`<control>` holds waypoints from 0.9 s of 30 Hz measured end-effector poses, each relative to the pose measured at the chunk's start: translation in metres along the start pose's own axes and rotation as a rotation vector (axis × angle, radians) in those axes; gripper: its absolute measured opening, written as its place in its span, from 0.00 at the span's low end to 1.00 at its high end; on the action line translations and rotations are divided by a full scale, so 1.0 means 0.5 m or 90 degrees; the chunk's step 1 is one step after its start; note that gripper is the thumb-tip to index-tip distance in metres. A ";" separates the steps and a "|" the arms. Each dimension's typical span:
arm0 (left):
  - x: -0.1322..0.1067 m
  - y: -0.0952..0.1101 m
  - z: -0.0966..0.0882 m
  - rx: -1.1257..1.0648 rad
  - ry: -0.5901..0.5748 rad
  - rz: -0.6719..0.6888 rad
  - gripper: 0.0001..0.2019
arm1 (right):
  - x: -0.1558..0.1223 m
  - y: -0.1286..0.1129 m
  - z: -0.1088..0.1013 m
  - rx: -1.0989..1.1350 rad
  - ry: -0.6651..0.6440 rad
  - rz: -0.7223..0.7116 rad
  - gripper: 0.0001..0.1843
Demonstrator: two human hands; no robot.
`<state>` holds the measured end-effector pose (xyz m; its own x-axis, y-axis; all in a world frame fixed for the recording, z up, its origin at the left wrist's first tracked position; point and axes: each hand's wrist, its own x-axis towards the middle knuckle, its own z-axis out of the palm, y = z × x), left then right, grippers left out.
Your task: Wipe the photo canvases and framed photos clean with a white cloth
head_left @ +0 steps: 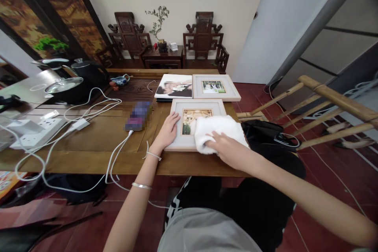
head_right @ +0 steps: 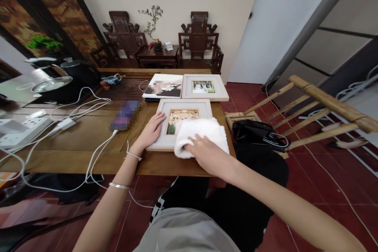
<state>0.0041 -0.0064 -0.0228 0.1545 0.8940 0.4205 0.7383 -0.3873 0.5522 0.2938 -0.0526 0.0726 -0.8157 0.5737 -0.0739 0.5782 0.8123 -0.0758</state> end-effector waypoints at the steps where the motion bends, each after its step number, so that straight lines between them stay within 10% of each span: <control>1: 0.000 0.001 0.000 0.000 -0.002 0.000 0.23 | -0.017 -0.017 -0.006 0.016 -0.002 -0.007 0.32; 7: -0.001 0.003 -0.001 0.004 -0.006 0.001 0.22 | -0.026 -0.025 0.015 0.059 0.018 -0.015 0.42; 20: -0.002 -0.004 -0.006 -0.008 -0.019 0.006 0.21 | 0.216 0.196 0.011 -0.099 0.124 0.133 0.42; 27: -0.003 -0.005 0.002 -0.013 0.002 0.008 0.21 | 0.175 0.158 0.023 -0.093 0.067 0.103 0.39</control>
<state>0.0026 -0.0065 -0.0253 0.1618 0.8886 0.4292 0.7233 -0.4027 0.5610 0.2683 0.0607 0.0485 -0.7147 0.6988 0.0309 0.6988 0.7115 0.0738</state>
